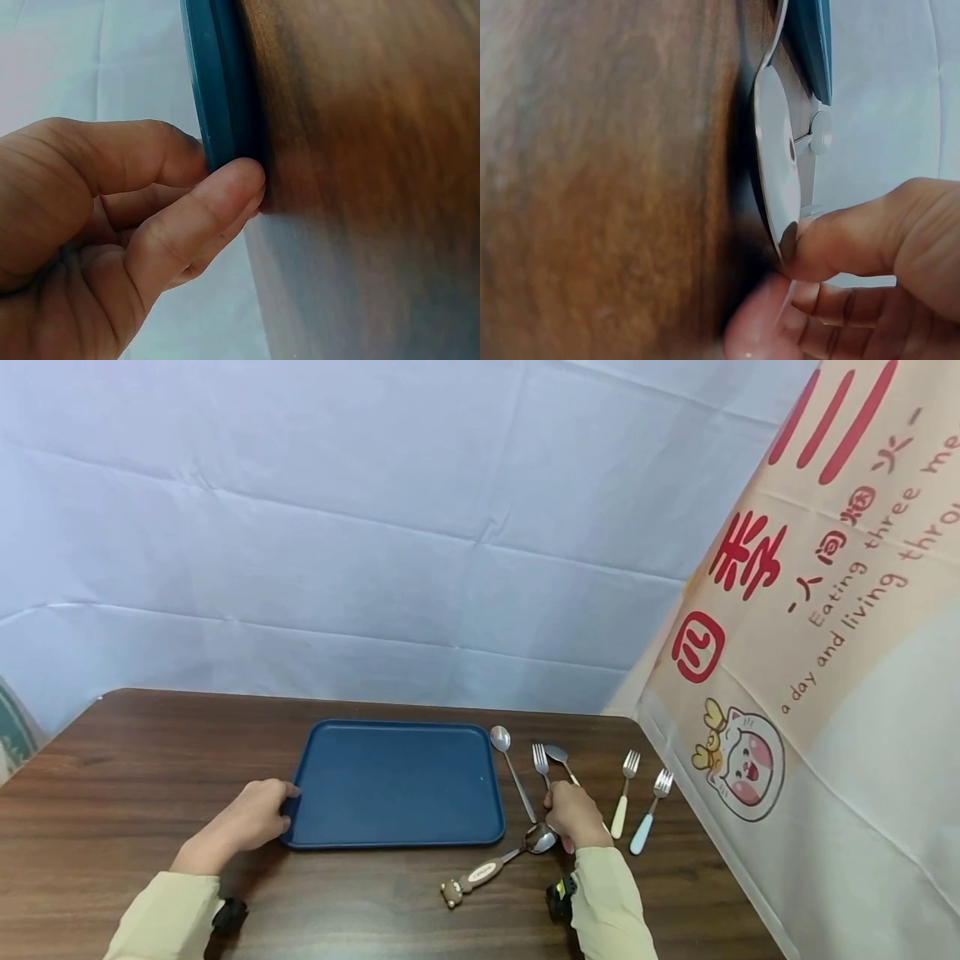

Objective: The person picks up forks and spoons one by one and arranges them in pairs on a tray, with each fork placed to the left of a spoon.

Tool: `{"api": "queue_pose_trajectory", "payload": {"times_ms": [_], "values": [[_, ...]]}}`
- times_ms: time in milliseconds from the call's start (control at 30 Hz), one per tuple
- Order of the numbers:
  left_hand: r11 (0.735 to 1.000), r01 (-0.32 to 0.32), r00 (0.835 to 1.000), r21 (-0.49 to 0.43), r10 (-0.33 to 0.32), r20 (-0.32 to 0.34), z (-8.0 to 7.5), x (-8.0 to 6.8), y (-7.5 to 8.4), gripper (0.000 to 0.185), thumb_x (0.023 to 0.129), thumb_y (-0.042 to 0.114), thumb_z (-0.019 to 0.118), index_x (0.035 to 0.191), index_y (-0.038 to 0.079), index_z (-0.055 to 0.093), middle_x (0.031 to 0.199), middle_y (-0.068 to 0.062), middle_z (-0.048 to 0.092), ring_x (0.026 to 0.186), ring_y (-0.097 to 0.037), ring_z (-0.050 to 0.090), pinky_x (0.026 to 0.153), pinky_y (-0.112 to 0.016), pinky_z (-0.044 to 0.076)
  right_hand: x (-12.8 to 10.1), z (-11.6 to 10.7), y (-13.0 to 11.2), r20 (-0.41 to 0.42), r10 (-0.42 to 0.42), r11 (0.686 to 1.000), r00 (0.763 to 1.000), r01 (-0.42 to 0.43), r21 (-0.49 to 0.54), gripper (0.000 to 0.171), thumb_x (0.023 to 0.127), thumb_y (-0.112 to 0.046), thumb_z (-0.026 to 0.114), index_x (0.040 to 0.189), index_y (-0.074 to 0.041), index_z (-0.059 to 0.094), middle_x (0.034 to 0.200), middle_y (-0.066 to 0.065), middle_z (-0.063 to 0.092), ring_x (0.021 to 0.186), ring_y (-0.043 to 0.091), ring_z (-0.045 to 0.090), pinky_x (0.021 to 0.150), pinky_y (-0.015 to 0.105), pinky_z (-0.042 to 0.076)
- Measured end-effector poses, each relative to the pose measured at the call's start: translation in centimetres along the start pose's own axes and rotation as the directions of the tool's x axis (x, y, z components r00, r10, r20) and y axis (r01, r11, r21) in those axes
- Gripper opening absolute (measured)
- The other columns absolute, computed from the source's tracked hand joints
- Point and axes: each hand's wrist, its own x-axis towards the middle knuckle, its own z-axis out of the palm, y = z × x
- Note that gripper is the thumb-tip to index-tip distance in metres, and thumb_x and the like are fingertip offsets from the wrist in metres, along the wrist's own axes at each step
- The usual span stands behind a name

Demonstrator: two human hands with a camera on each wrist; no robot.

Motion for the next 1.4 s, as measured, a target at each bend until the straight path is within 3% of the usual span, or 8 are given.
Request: {"api": "queue_pose_trajectory", "payload": {"times_ms": [833, 1000, 1267, 1400], "values": [[1.000, -0.018, 0.999, 0.008, 0.018, -0.027, 0.3, 0.0, -0.1, 0.040, 0.073, -0.012, 0.051, 0.112, -0.020, 0.055, 0.113, -0.032, 0.055, 0.111, -0.045, 0.048, 0.082, -0.048, 0.046, -0.2, -0.2, 0.1, 0.003, -0.023, 0.998, 1.000, 0.022, 0.055, 0.016, 0.077, 0.009, 0.046, 0.084, -0.002, 0.055, 0.063, 0.007, 0.050, 0.032, 0.016, 0.051, 0.037, 0.027, 0.043], [1.000, -0.023, 0.999, 0.017, 0.024, -0.034, 0.2, 0.1, -0.1, 0.041, 0.071, -0.012, 0.051, 0.111, -0.019, 0.056, 0.112, -0.032, 0.055, 0.111, -0.044, 0.048, 0.081, -0.046, 0.046, -0.5, -1.0, -0.4, 0.009, -0.019, 0.996, 1.000, 0.018, 0.082, 0.017, 0.077, 0.010, 0.046, 0.085, -0.001, 0.056, 0.055, 0.008, 0.052, 0.032, 0.018, 0.051, 0.040, 0.029, 0.044], [0.999, -0.037, 0.999, 0.016, 0.037, -0.039, 0.2, 0.0, -0.1, 0.040, 0.071, -0.013, 0.052, 0.110, -0.019, 0.056, 0.111, -0.032, 0.056, 0.109, -0.045, 0.049, 0.084, -0.049, 0.045, -0.7, -1.6, -1.2, -0.009, -0.042, 0.997, 0.999, 0.042, 0.061, 0.016, 0.078, 0.007, 0.047, 0.086, -0.002, 0.057, 0.049, 0.005, 0.052, 0.032, 0.016, 0.051, 0.056, 0.030, 0.047], [1.000, -0.021, 1.000, 0.001, 0.021, -0.017, 0.2, -0.1, -0.1, 0.039, 0.074, -0.013, 0.052, 0.112, -0.019, 0.055, 0.114, -0.032, 0.054, 0.111, -0.046, 0.047, 0.085, -0.051, 0.044, -0.7, -1.4, -1.2, -0.004, -0.031, 0.997, 1.000, 0.031, 0.069, 0.015, 0.078, 0.007, 0.047, 0.086, -0.002, 0.057, 0.046, 0.006, 0.052, 0.032, 0.017, 0.051, 0.055, 0.030, 0.047]]}}
